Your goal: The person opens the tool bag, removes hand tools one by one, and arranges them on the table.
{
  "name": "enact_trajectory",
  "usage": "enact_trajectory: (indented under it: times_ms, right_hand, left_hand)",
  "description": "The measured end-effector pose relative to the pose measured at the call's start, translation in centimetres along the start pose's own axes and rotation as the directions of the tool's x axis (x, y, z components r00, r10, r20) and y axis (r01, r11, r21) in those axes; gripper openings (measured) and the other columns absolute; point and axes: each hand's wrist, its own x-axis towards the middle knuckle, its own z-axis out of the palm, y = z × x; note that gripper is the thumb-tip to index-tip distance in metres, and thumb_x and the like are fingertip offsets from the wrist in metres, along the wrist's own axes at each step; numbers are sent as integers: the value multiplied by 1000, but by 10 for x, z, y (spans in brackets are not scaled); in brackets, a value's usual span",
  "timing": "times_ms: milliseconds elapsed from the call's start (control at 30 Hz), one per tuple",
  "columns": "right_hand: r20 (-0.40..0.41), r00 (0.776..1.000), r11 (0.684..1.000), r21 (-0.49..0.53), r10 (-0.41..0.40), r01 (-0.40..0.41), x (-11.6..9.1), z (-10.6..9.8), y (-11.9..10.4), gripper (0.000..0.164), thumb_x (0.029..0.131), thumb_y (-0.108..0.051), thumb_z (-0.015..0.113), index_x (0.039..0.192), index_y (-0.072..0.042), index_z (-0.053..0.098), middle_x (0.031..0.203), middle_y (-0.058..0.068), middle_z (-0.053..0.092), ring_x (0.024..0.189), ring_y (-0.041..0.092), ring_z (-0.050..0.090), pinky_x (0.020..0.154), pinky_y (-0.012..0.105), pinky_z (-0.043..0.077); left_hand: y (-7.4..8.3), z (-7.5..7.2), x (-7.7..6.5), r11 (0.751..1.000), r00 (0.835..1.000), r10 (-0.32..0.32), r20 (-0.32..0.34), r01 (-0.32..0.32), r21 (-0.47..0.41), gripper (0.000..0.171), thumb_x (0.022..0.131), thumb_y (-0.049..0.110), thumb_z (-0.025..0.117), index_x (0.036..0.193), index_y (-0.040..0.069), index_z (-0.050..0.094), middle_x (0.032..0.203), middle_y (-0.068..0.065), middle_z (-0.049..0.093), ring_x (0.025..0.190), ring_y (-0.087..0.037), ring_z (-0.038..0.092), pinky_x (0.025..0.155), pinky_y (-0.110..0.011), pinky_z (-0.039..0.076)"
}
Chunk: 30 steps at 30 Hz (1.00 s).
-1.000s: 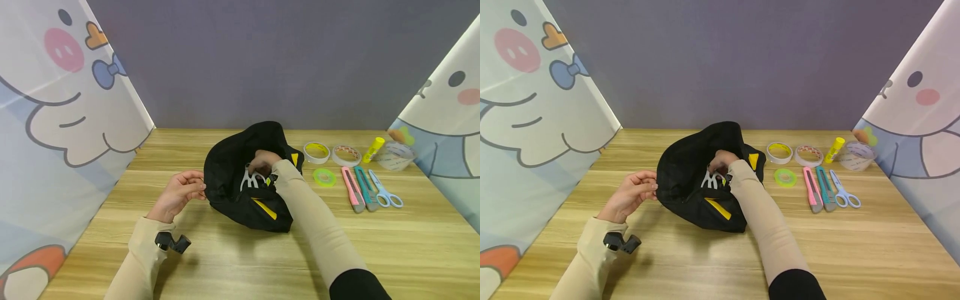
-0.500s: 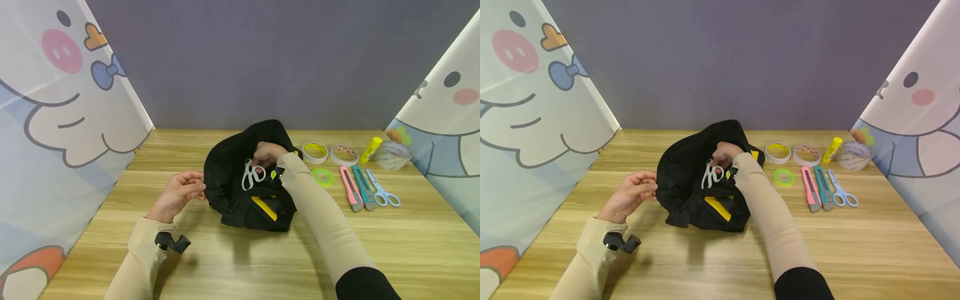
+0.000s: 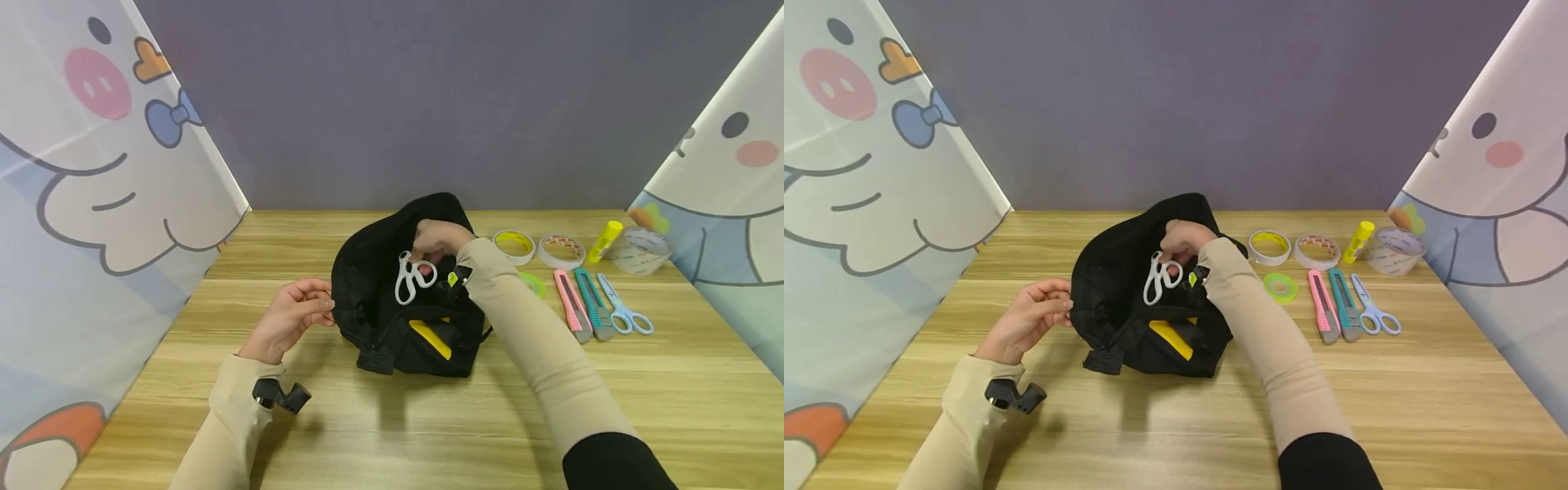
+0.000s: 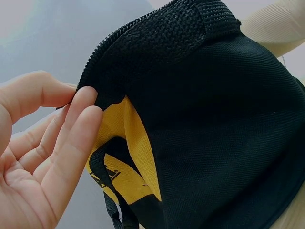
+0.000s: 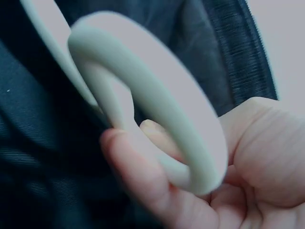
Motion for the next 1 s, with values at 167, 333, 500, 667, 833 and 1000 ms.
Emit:
enact_trajectory:
  times_ms: [167, 333, 500, 667, 833, 1000]
  right_hand:
    - [5, 999, 999, -9, -35, 35, -12, -5, -5, 16, 92, 3, 60, 76, 2, 62, 67, 6, 59, 53, 11, 61, 54, 22, 54]
    - [12, 998, 998, 7, -58, 58, -23, -11, -5, 11, 93, 5, 59, 98, 13, 65, 77, 11, 62, 55, 13, 63, 56, 24, 58]
    - [17, 998, 998, -2, -66, 66, -33, -15, -3, 25, 95, 5, 57, 116, 18, 59, 86, 14, 62, 55, 12, 64, 57, 25, 59]
    - [27, 997, 997, -17, -70, 71, -45, -20, 0, 28, 97, 3, 57, 121, 17, 56, 90, 14, 63, 56, 12, 64, 58, 26, 59]
    - [40, 995, 996, -8, -91, 92, -54, -25, 6, 34, 98, 1, 57, 127, 18, 52, 92, 16, 64, 58, 13, 65, 61, 27, 60]
    - [49, 990, 991, -3, -130, 130, -64, -30, 14, 35, 98, 0, 56, 129, 18, 52, 94, 17, 65, 61, 14, 66, 63, 29, 61]
  left_hand:
    - [0, 0, 0, 1000, 1000, -6, -8, 6, 0, 36, 91, -17, 50, 101, 11, 72, 83, -2, 69, 69, -12, 69, 63, -26, 61]
    - [-1, -1, 0, 1000, 1000, -2, -3, 2, -1, 37, 91, -17, 50, 101, 11, 73, 83, -2, 69, 69, -12, 69, 64, -26, 61]
    - [-1, -1, 0, 1000, 1000, -4, -3, 4, 4, 36, 91, -16, 51, 102, 10, 72, 83, -2, 68, 70, -12, 69, 64, -26, 61]
    - [0, 0, 0, 1000, 1000, -6, -4, 6, 17, 36, 90, -17, 50, 101, 10, 72, 83, -2, 69, 70, -12, 69, 64, -26, 62]
    - [1, 0, 1, 1000, 1000, -10, -4, 10, 12, 36, 90, -17, 50, 101, 10, 72, 83, -2, 69, 70, -12, 69, 64, -26, 61]
    - [1, 0, 0, 1000, 1000, -19, -9, 19, 9, 36, 91, -16, 51, 101, 11, 72, 83, -1, 68, 69, -12, 69, 64, -26, 61]
